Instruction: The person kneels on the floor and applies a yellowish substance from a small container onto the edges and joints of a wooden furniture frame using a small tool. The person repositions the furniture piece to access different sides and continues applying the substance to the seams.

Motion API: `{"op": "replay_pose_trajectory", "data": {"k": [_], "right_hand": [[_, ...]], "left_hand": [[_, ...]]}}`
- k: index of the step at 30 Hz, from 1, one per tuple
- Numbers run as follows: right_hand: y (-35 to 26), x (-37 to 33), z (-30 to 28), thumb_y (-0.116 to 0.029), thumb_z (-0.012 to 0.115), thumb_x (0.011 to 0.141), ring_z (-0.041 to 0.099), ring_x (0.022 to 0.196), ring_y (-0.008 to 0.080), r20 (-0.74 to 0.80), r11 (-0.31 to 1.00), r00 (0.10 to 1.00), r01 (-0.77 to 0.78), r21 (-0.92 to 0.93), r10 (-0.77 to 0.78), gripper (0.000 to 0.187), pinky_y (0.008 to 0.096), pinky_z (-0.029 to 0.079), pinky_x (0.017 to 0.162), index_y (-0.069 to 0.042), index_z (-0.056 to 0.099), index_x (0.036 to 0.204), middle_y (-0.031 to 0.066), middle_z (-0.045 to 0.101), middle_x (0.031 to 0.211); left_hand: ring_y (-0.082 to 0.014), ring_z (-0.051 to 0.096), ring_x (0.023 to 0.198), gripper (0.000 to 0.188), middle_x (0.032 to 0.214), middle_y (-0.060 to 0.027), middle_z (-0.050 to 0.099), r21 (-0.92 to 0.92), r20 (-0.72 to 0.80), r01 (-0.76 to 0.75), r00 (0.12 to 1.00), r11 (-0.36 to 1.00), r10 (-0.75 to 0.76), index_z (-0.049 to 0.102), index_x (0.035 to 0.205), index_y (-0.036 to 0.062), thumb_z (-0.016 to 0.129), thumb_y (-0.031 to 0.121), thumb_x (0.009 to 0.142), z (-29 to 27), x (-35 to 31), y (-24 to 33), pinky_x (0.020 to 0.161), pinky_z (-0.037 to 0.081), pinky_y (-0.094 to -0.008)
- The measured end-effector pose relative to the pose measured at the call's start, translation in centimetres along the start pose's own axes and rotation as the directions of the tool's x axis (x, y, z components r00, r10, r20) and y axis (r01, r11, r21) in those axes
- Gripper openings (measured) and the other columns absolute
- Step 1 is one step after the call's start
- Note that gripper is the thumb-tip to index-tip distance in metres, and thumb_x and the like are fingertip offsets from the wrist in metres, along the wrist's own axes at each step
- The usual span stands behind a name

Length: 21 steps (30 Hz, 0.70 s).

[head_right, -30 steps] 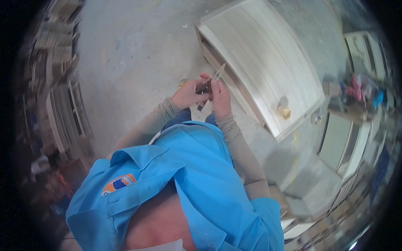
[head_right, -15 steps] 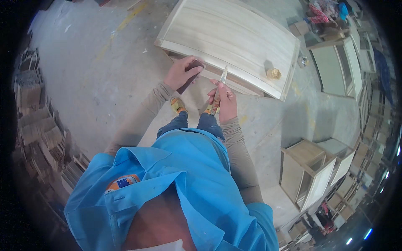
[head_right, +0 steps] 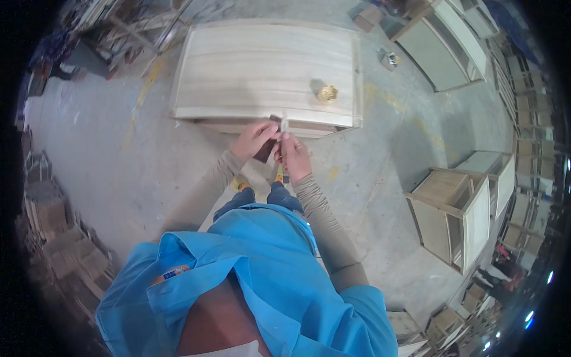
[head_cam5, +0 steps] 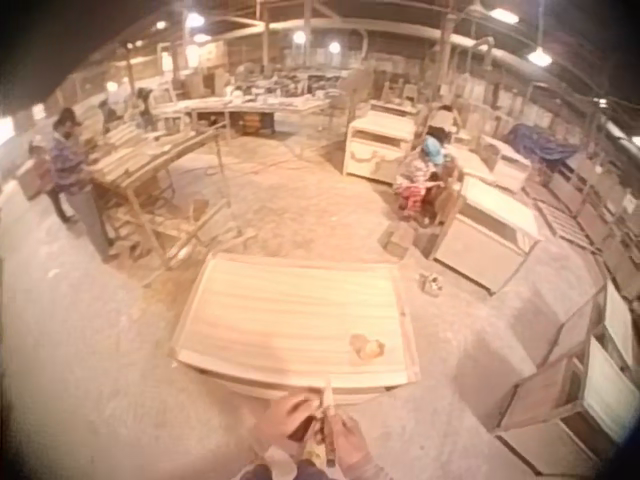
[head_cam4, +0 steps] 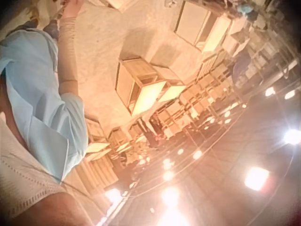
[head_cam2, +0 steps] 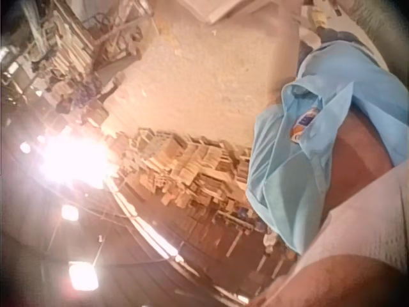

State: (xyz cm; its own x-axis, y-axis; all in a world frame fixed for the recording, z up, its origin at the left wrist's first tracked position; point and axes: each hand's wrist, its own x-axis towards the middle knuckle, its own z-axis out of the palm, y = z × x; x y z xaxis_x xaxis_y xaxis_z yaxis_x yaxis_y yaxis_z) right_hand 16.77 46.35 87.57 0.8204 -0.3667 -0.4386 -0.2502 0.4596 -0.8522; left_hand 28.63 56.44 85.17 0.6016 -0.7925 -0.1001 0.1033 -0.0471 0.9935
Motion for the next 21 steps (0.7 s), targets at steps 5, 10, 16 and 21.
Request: {"op": "replay_pose_trajectory", "data": {"k": [5, 10, 16, 21], "right_hand": [[1.0, -0.3, -3.4, -0.035, 0.042, 0.099, 0.060, 0.062, 0.0130, 0.027, 0.999, 0.999, -0.040, 0.012, 0.040, 0.037, 0.0277, 0.051, 0.056, -0.002, 0.059, 0.093, 0.0052, 0.060, 0.074], [3.0, 2.0, -7.5, -0.027, 0.045, 0.099, 0.064, 0.085, 0.0150, 0.135, 0.969, 0.984, 0.138, -0.203, -0.112, 0.035, 0.0270, 0.051, 0.077, 0.002, 0.057, 0.116, 0.0081, 0.066, 0.096], [2.4, 8.0, -13.1, -0.012, 0.063, 0.085, 0.062, 0.095, 0.0184, -0.178, 0.822, 0.904, 0.254, -0.509, -0.389, 0.049, 0.0285, 0.052, 0.077, -0.009, 0.047, 0.131, 0.0115, 0.059, 0.112], [4.0, 14.7, -17.3, -0.012, 0.081, 0.065, 0.047, 0.120, 0.0306, -0.211, 0.566, 0.800, 0.184, -0.804, -0.561, 0.104, 0.0366, 0.044, 0.098, -0.007, 0.017, 0.146, 0.0176, 0.041, 0.135]], "left_hand": [[-0.0102, 0.057, 0.073, 0.030, 0.075, -0.0060, 0.061, -0.008, 0.106, 0.232, 0.968, 0.973, -0.229, 0.065, 0.095, -0.0018, 0.050, 0.024, 0.096, 3.6, -0.2, 0.6, 0.070, 0.046, -0.0262], [-0.0087, 0.056, 0.080, 0.032, 0.085, -0.0049, 0.065, -0.107, -0.139, 0.151, 0.976, 0.983, -0.165, 0.065, 0.096, -0.0017, 0.049, 0.026, 0.097, 4.4, 0.9, -1.9, 0.076, 0.045, -0.0244], [-0.0071, 0.053, 0.074, 0.031, 0.081, 0.0004, 0.059, -0.046, -0.283, 0.147, 0.947, 0.988, -0.154, 0.062, 0.092, 0.0034, 0.049, 0.031, 0.097, 0.7, 8.1, -3.9, 0.070, 0.045, -0.0247], [-0.0151, 0.054, 0.078, 0.032, 0.079, -0.0063, 0.061, 0.247, -0.313, 0.151, 0.947, 0.957, -0.069, 0.062, 0.086, 0.0021, 0.048, 0.029, 0.096, -4.0, 16.7, -5.7, 0.076, 0.044, -0.0307]]}}
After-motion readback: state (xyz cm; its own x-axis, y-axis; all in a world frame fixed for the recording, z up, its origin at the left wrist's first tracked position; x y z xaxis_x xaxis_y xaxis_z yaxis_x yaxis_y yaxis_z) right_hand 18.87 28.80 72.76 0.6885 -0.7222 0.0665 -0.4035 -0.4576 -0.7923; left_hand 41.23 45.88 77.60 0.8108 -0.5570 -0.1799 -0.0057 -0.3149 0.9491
